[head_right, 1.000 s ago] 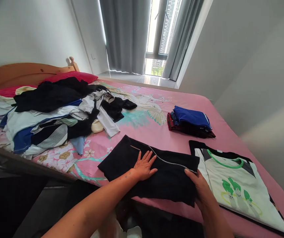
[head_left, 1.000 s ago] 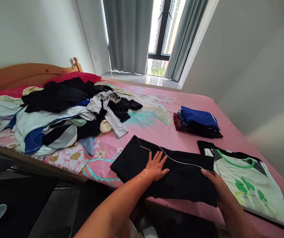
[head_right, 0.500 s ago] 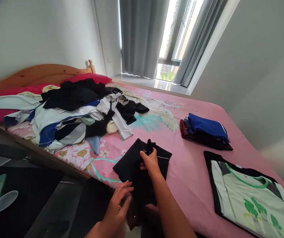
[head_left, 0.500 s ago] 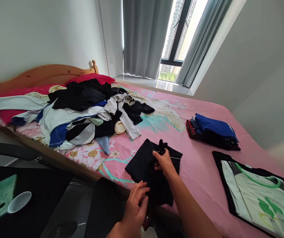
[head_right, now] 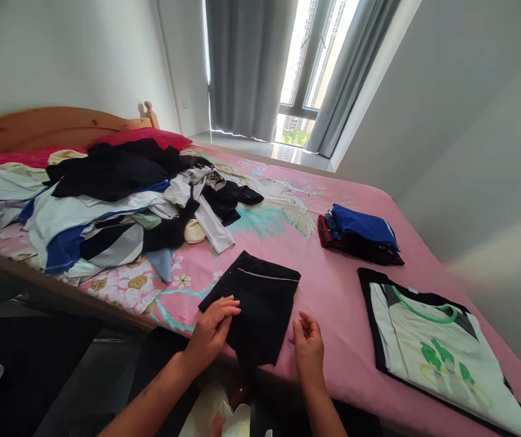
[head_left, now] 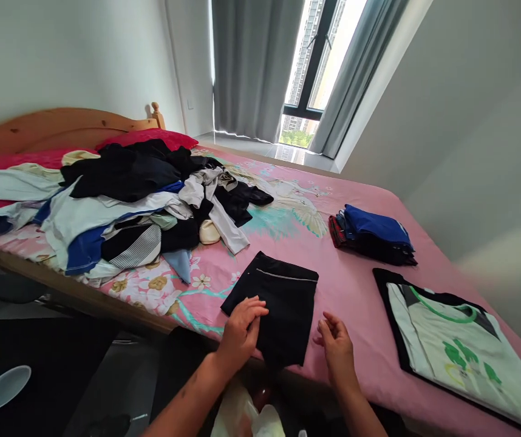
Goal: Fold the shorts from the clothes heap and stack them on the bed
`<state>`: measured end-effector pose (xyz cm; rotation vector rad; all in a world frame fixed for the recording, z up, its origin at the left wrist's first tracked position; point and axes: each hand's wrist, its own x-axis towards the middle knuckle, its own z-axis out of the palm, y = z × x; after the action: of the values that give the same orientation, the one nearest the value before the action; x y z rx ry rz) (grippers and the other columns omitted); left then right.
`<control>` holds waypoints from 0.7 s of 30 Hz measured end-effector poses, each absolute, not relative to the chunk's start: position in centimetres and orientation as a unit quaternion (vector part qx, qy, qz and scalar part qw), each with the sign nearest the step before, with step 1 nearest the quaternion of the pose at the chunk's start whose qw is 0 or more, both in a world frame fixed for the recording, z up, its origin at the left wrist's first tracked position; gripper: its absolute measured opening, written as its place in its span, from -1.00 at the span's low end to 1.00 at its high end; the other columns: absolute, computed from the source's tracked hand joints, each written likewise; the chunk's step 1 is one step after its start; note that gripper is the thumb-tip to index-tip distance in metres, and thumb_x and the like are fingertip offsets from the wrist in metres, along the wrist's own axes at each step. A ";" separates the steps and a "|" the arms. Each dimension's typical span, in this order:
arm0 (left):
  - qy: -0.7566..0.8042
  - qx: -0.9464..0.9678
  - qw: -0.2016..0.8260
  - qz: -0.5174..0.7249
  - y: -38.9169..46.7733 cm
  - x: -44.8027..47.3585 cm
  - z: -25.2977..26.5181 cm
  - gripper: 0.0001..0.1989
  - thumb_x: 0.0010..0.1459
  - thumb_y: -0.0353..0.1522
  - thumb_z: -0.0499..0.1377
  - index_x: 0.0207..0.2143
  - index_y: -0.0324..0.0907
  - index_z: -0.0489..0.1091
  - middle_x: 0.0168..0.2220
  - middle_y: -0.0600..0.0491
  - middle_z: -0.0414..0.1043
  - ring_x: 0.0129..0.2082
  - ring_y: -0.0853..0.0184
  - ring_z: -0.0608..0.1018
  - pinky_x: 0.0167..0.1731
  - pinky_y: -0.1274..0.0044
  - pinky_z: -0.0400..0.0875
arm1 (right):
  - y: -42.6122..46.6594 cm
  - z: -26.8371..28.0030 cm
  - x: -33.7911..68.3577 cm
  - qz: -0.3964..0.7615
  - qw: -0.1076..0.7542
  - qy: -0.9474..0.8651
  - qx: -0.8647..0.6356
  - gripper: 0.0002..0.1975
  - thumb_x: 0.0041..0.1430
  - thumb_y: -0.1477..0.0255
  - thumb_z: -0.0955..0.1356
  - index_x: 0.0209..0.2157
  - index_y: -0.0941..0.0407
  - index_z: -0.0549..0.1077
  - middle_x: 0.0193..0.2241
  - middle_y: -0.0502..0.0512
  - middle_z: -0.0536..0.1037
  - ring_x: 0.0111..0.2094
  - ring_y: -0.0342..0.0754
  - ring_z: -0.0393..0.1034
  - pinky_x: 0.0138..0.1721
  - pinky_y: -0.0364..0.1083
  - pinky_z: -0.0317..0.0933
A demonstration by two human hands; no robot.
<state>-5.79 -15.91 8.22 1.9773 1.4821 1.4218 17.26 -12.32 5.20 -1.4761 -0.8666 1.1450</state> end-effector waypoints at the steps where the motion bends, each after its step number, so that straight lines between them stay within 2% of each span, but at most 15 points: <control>1: 0.506 0.707 0.153 0.469 -14.5 -5.7 8.6 -0.76 0.23 -0.50 0.00 -0.18 -0.11 0.41 -0.08 0.03 0.49 0.06 0.30 0.43 0.14 0.30 0.27 | -13.4 4.6 17.9 0.504 0.515 -0.321 -0.614 -0.42 -0.17 0.14 0.46 -0.12 0.12 0.36 -0.32 0.02 0.43 -0.30 -0.09 0.38 -0.36 -0.14 0.38; 3: 0.497 0.754 0.163 0.397 -11.5 -5.4 9.2 -0.74 0.23 -0.49 -0.01 -0.14 -0.13 0.42 -0.03 0.01 0.47 0.10 0.29 0.40 0.16 0.31 0.23 | -15.5 4.1 18.3 0.572 0.500 -0.251 -0.600 -0.36 -0.23 0.16 0.50 -0.11 0.14 0.34 -0.24 0.09 0.47 -0.20 -0.02 0.42 -0.25 -0.08 0.40; 5: 0.491 0.798 0.159 0.310 -8.5 -4.8 9.4 -0.70 0.24 -0.45 -0.02 -0.03 -0.14 0.39 0.08 -0.02 0.39 0.17 0.26 0.32 0.19 0.27 0.15 | -17.1 4.2 17.9 0.636 0.475 -0.212 -0.570 -0.35 -0.21 0.18 0.50 -0.08 0.14 0.32 -0.20 0.13 0.49 -0.17 0.03 0.45 -0.19 -0.03 0.40; 7: 0.493 0.829 0.143 0.224 -6.1 -4.1 9.0 -0.64 0.26 -0.37 -0.03 0.09 -0.12 0.30 0.20 -0.03 0.24 0.25 0.22 0.20 0.22 0.19 0.03 | -17.9 4.7 16.9 0.679 0.462 -0.200 -0.534 -0.37 -0.14 0.18 0.48 -0.05 0.14 0.30 -0.22 0.12 0.52 -0.22 0.01 0.48 -0.16 0.00 0.39; 10: 0.507 0.844 0.124 0.125 -3.7 -3.3 7.5 -0.55 0.30 -0.21 -0.08 0.20 -0.05 0.16 0.29 -0.02 0.06 0.30 0.19 0.07 0.24 0.11 -0.15 | -17.7 5.1 15.4 0.688 0.447 -0.213 -0.530 -0.43 -0.06 0.13 0.44 -0.08 0.15 0.29 -0.36 0.05 0.53 -0.39 -0.04 0.49 -0.23 -0.02 0.40; 12: 0.515 0.844 0.119 0.095 -3.1 -3.0 6.3 -0.50 0.28 -0.14 -0.08 0.23 -0.05 0.11 0.31 -0.04 0.00 0.31 0.17 0.03 0.25 0.11 -0.23 | -17.1 5.1 14.7 0.673 0.432 -0.224 -0.557 -0.43 -0.06 0.11 0.43 -0.09 0.14 0.28 -0.38 0.05 0.53 -0.48 -0.08 0.46 -0.33 -0.03 0.39; 15: 0.524 0.840 0.114 0.084 -2.7 -2.8 5.1 -0.45 0.25 -0.11 -0.04 0.25 -0.05 0.10 0.32 -0.05 -0.04 0.32 0.15 -0.01 0.25 0.12 -0.31 | -16.5 4.5 14.0 0.656 0.435 -0.241 -0.568 -0.38 -0.12 0.17 0.45 -0.06 0.14 0.25 -0.22 0.14 0.54 -0.50 -0.09 0.44 -0.44 -0.05 0.37; 18: 0.538 0.832 0.109 0.083 -2.5 -2.8 4.9 -0.48 0.25 -0.10 -0.05 0.22 0.02 0.13 0.32 0.02 -0.02 0.32 0.20 -0.01 0.26 0.17 -0.32 | -16.6 3.9 14.0 0.653 0.453 -0.269 -0.543 -0.41 -0.12 0.23 0.44 -0.05 0.13 0.25 -0.10 0.18 0.50 -0.35 -0.03 0.47 -0.45 -0.10 0.35; 21: 0.577 0.805 0.097 0.094 -2.4 -2.9 5.0 -0.47 0.26 -0.10 -0.08 0.23 -0.05 0.14 0.32 -0.06 -0.04 0.33 0.14 -0.07 0.23 0.08 -0.42 | -17.1 3.9 14.2 0.663 0.457 -0.275 -0.526 -0.44 -0.08 0.27 0.42 -0.03 0.12 0.25 -0.05 0.18 0.47 -0.23 0.00 0.46 -0.41 -0.11 0.34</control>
<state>-2.89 -2.44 4.97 2.3849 1.7090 0.2788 14.20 -17.13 3.85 -1.2966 -0.6769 1.6335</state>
